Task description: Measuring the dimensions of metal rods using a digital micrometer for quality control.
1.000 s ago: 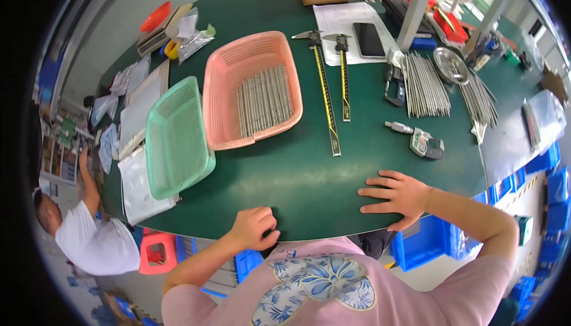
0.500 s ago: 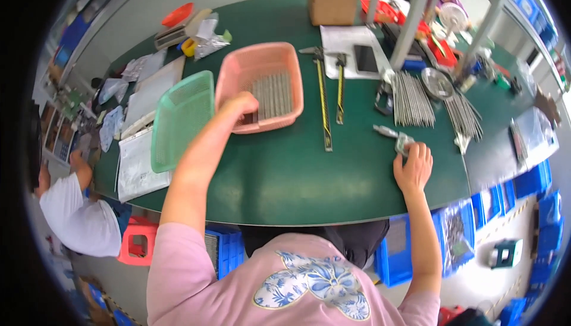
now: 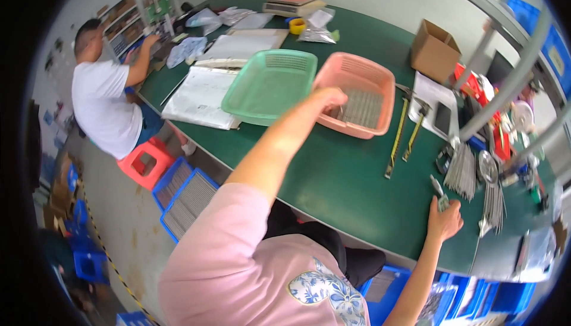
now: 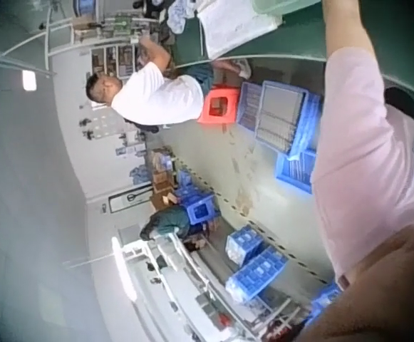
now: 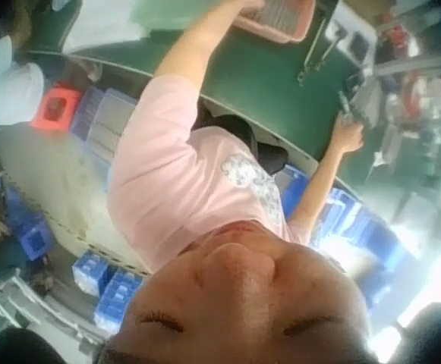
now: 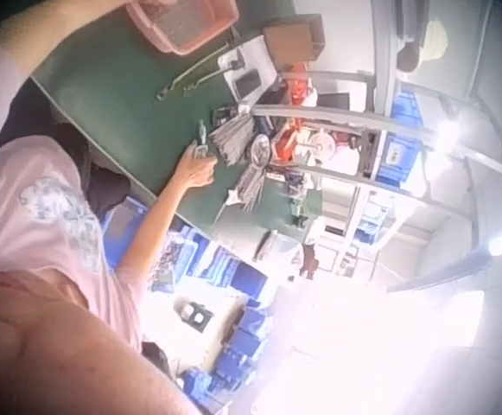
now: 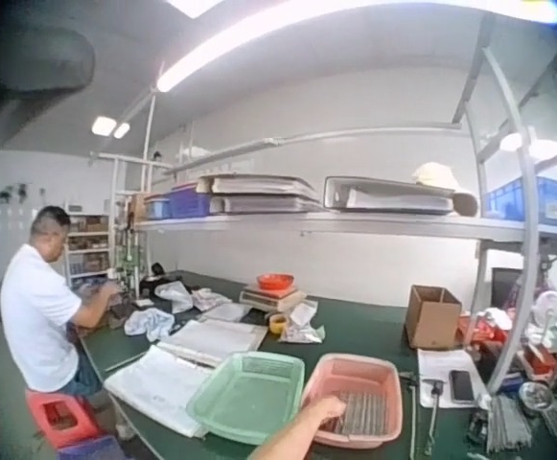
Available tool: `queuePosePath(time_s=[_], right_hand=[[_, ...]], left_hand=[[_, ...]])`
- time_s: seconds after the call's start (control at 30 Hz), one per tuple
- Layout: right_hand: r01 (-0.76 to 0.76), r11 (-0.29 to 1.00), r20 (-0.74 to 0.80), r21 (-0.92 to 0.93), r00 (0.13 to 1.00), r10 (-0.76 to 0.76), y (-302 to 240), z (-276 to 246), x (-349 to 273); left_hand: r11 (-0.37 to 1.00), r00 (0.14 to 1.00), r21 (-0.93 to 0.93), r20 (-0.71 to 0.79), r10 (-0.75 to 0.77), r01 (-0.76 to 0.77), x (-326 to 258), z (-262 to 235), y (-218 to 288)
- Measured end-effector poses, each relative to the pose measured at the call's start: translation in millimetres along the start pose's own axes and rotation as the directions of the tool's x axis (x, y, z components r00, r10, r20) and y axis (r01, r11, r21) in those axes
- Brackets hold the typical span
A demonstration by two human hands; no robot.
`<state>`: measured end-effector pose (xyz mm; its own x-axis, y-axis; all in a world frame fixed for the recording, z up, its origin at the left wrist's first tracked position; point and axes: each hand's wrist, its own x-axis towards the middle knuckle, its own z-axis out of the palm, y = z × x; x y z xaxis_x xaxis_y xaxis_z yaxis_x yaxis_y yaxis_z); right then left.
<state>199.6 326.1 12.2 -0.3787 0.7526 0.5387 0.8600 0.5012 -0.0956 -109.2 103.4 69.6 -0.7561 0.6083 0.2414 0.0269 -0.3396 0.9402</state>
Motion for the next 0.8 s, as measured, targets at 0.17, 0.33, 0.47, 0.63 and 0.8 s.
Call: queuePosePath(time_s=[0.17, 0.33, 0.47, 0.63, 0.8], right_hand=[[0.038, 0.986, -0.056, 0.165, 0.998, -0.029, -14.6, -8.5, 5.2], [-0.069, 0.959, 0.013, 0.276, 0.998, 0.068, -7.7, -9.8, 7.1], [0.095, 0.949, -0.176, 0.301, 0.983, -0.043, 11.0, 11.0, 2.3], [0.183, 0.938, -0.121, 0.294, 0.981, -0.153, 5.9, 11.1, 3.0], [0.193, 0.958, -0.001, 0.213, 0.98, -0.197, -9.5, 17.3, 4.2]], left_hand=[[0.876, 0.895, -0.191, 0.021, -0.446, 0.442, 77.9, -30.5, -10.0], [0.902, 0.942, -0.286, 0.189, -0.279, 0.324, -2.0, -5.8, 37.1], [0.871, 0.887, -0.284, 0.36, -0.29, 0.4, -49.8, 26.1, 29.1], [0.802, 0.758, -0.293, 0.591, -0.276, 0.521, -94.6, 69.6, 10.4], [0.908, 0.74, -0.115, 0.625, -0.25, 0.403, -109.0, 80.2, -19.5]])
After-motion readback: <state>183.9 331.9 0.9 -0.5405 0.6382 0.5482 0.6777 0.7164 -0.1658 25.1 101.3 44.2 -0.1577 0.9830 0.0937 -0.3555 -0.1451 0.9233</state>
